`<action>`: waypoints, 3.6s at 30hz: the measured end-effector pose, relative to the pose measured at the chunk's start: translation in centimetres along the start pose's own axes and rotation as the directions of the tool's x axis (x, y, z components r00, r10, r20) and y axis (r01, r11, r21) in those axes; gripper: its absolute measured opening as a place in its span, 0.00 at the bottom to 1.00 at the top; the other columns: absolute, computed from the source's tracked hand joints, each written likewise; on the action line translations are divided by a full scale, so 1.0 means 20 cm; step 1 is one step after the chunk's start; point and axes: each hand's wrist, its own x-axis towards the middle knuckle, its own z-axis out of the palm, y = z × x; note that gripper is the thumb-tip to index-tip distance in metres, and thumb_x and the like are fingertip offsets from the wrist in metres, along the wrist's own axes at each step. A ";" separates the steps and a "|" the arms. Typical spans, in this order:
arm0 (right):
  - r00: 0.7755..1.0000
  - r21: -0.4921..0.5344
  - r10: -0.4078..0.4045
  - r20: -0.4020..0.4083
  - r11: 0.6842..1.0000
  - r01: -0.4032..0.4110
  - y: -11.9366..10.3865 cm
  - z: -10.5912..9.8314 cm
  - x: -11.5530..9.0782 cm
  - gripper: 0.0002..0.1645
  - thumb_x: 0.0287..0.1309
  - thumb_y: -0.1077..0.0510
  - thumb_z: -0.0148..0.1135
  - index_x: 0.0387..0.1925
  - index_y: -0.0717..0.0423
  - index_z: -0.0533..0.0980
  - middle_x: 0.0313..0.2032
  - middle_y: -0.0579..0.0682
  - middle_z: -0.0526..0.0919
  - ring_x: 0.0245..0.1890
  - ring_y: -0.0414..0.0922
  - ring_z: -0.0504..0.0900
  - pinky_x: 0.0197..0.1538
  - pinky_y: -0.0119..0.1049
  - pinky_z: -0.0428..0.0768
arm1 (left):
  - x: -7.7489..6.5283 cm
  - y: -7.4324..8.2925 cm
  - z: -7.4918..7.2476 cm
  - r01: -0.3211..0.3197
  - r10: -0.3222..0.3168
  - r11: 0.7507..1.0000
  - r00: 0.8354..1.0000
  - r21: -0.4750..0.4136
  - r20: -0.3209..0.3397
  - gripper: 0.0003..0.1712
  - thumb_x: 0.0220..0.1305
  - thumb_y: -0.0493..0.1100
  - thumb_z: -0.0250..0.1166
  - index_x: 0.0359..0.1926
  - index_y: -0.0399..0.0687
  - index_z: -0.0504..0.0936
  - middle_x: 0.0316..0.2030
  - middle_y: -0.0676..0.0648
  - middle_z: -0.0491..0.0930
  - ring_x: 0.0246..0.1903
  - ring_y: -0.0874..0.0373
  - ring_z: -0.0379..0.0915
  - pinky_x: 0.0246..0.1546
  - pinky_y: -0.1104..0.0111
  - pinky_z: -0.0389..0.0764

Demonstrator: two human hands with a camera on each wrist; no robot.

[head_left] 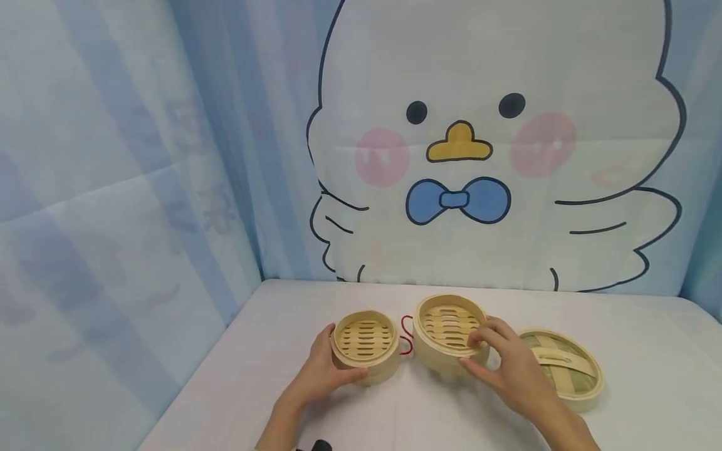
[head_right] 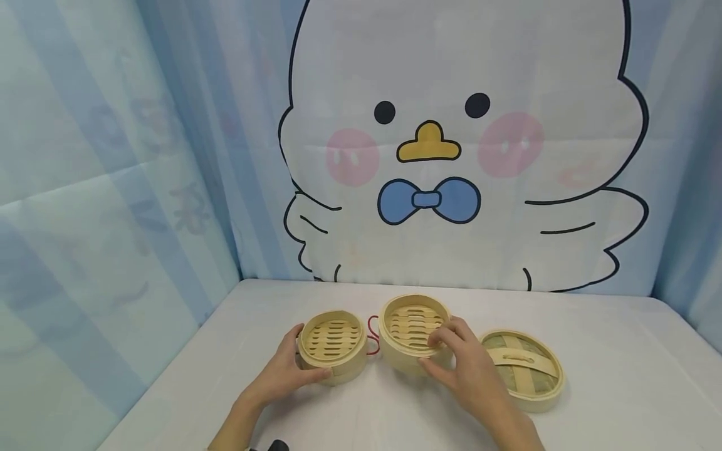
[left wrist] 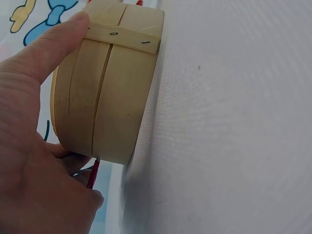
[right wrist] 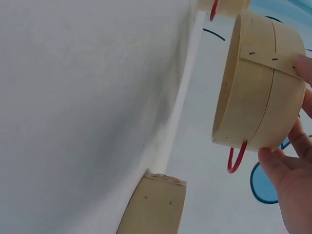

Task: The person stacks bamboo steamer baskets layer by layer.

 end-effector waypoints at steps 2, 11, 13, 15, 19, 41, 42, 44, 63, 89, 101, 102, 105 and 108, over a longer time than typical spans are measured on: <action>1.000 0.015 0.002 -0.002 1.000 -0.002 -0.01 0.00 0.02 0.24 0.37 0.66 0.83 0.32 0.46 0.76 0.40 0.39 0.74 0.45 0.49 0.80 0.63 0.15 0.58 | 0.00 0.00 0.00 0.003 -0.003 1.000 1.000 0.002 0.000 0.71 0.46 0.54 0.83 0.76 0.29 0.46 0.73 0.26 0.51 0.72 0.31 0.47 0.69 0.38 0.52; 1.000 0.014 0.026 -0.002 1.000 -0.026 -0.05 0.01 0.08 0.21 0.39 0.65 0.83 0.32 0.46 0.79 0.40 0.40 0.75 0.48 0.49 0.79 0.61 0.13 0.58 | 0.01 0.00 0.01 0.006 -0.006 1.000 1.000 0.008 0.005 0.71 0.46 0.55 0.83 0.76 0.29 0.46 0.73 0.26 0.51 0.72 0.31 0.47 0.69 0.39 0.52; 1.000 0.012 0.024 -0.001 1.000 -0.024 -0.06 0.02 0.09 0.20 0.39 0.65 0.83 0.32 0.46 0.80 0.40 0.40 0.75 0.46 0.47 0.79 0.59 0.12 0.59 | 0.01 0.00 0.01 0.007 -0.008 1.000 1.000 0.014 0.004 0.71 0.46 0.55 0.83 0.76 0.30 0.46 0.73 0.26 0.51 0.72 0.31 0.47 0.69 0.38 0.52; 1.000 0.012 0.026 0.000 1.000 -0.026 -0.06 0.02 0.10 0.20 0.40 0.65 0.83 0.32 0.46 0.80 0.40 0.40 0.75 0.46 0.47 0.78 0.59 0.12 0.59 | 0.01 0.00 0.01 0.008 -0.008 1.000 1.000 0.018 0.003 0.71 0.46 0.55 0.83 0.76 0.30 0.46 0.73 0.26 0.51 0.72 0.31 0.47 0.69 0.38 0.52; 0.999 0.017 0.036 0.006 0.999 -0.036 -0.07 0.03 0.11 0.20 0.40 0.64 0.83 0.33 0.45 0.81 0.41 0.39 0.75 0.46 0.47 0.78 0.58 0.12 0.59 | 0.01 0.00 0.00 0.011 -0.011 1.000 1.000 0.026 0.002 0.71 0.46 0.56 0.82 0.76 0.30 0.46 0.73 0.27 0.51 0.72 0.31 0.48 0.69 0.38 0.53; 0.995 0.047 0.082 0.056 0.995 -0.085 -0.14 0.10 0.23 0.17 0.45 0.64 0.81 0.35 0.48 0.81 0.43 0.44 0.76 0.47 0.46 0.77 0.57 0.15 0.64 | 0.01 0.00 -0.01 0.009 -0.009 1.000 1.000 0.025 0.008 0.71 0.46 0.56 0.82 0.76 0.31 0.46 0.73 0.28 0.52 0.73 0.33 0.48 0.69 0.39 0.53; 0.994 0.045 0.087 0.060 0.995 -0.090 -0.15 0.10 0.23 0.17 0.45 0.63 0.81 0.35 0.48 0.81 0.43 0.44 0.76 0.47 0.46 0.77 0.58 0.17 0.65 | 0.01 0.00 -0.01 0.007 -0.007 1.000 1.000 0.024 0.009 0.71 0.46 0.56 0.82 0.76 0.31 0.46 0.73 0.28 0.52 0.73 0.33 0.48 0.69 0.39 0.52; 0.995 0.047 0.084 0.061 0.995 -0.087 -0.16 0.11 0.24 0.17 0.46 0.63 0.81 0.35 0.48 0.81 0.43 0.44 0.76 0.47 0.46 0.77 0.57 0.23 0.71 | 0.01 0.00 -0.01 0.008 -0.008 1.000 1.000 0.025 0.010 0.71 0.46 0.55 0.82 0.76 0.31 0.46 0.73 0.29 0.52 0.73 0.33 0.48 0.69 0.39 0.52; 0.991 0.092 0.090 0.100 0.991 -0.099 -0.30 0.30 0.31 0.16 0.47 0.62 0.81 0.35 0.50 0.81 0.41 0.43 0.72 0.43 0.42 0.75 0.47 0.44 0.81 | 0.01 -0.01 -0.02 -0.031 0.031 0.999 1.000 -0.020 0.001 0.68 0.45 0.52 0.83 0.74 0.29 0.49 0.70 0.29 0.56 0.70 0.35 0.55 0.69 0.41 0.55; 0.987 0.081 0.093 0.133 0.991 -0.104 -0.44 0.46 0.28 0.15 0.45 0.58 0.82 0.33 0.49 0.81 0.42 0.45 0.73 0.41 0.43 0.79 0.46 0.40 0.83 | 0.02 -0.02 0.00 -0.115 0.112 0.990 0.993 -0.086 -0.037 0.62 0.42 0.45 0.84 0.71 0.31 0.55 0.64 0.32 0.63 0.65 0.39 0.61 0.67 0.44 0.61; 0.991 0.031 0.087 0.097 0.995 -0.090 -0.45 0.50 0.25 0.16 0.44 0.57 0.83 0.32 0.49 0.81 0.40 0.46 0.73 0.39 0.42 0.77 0.41 0.39 0.82 | 0.03 -0.03 -0.01 -0.100 0.098 0.993 0.994 -0.063 -0.047 0.64 0.41 0.46 0.85 0.71 0.30 0.55 0.65 0.31 0.63 0.66 0.39 0.60 0.68 0.44 0.60; 0.992 0.029 0.084 0.092 0.996 -0.087 -0.46 0.50 0.25 0.16 0.44 0.57 0.83 0.32 0.49 0.81 0.40 0.46 0.73 0.39 0.43 0.77 0.41 0.39 0.82 | 0.03 -0.02 -0.01 -0.095 0.092 0.994 0.995 -0.058 -0.047 0.64 0.41 0.46 0.85 0.72 0.30 0.54 0.65 0.31 0.62 0.66 0.38 0.60 0.68 0.44 0.60; 0.995 0.022 0.073 0.074 0.997 -0.075 -0.47 0.51 0.25 0.17 0.43 0.57 0.83 0.32 0.50 0.81 0.40 0.46 0.72 0.39 0.43 0.77 0.40 0.38 0.82 | 0.02 -0.02 -0.01 -0.070 0.068 0.997 0.997 -0.039 -0.048 0.65 0.41 0.47 0.85 0.72 0.29 0.53 0.65 0.30 0.61 0.66 0.37 0.59 0.68 0.43 0.60; 0.996 0.013 0.070 0.058 0.997 -0.071 -0.48 0.51 0.24 0.17 0.43 0.57 0.83 0.32 0.50 0.81 0.40 0.47 0.72 0.39 0.42 0.77 0.40 0.38 0.82 | 0.02 -0.02 -0.01 -0.065 0.064 0.998 0.997 -0.024 -0.051 0.66 0.41 0.47 0.84 0.72 0.28 0.53 0.65 0.29 0.61 0.66 0.36 0.59 0.67 0.42 0.61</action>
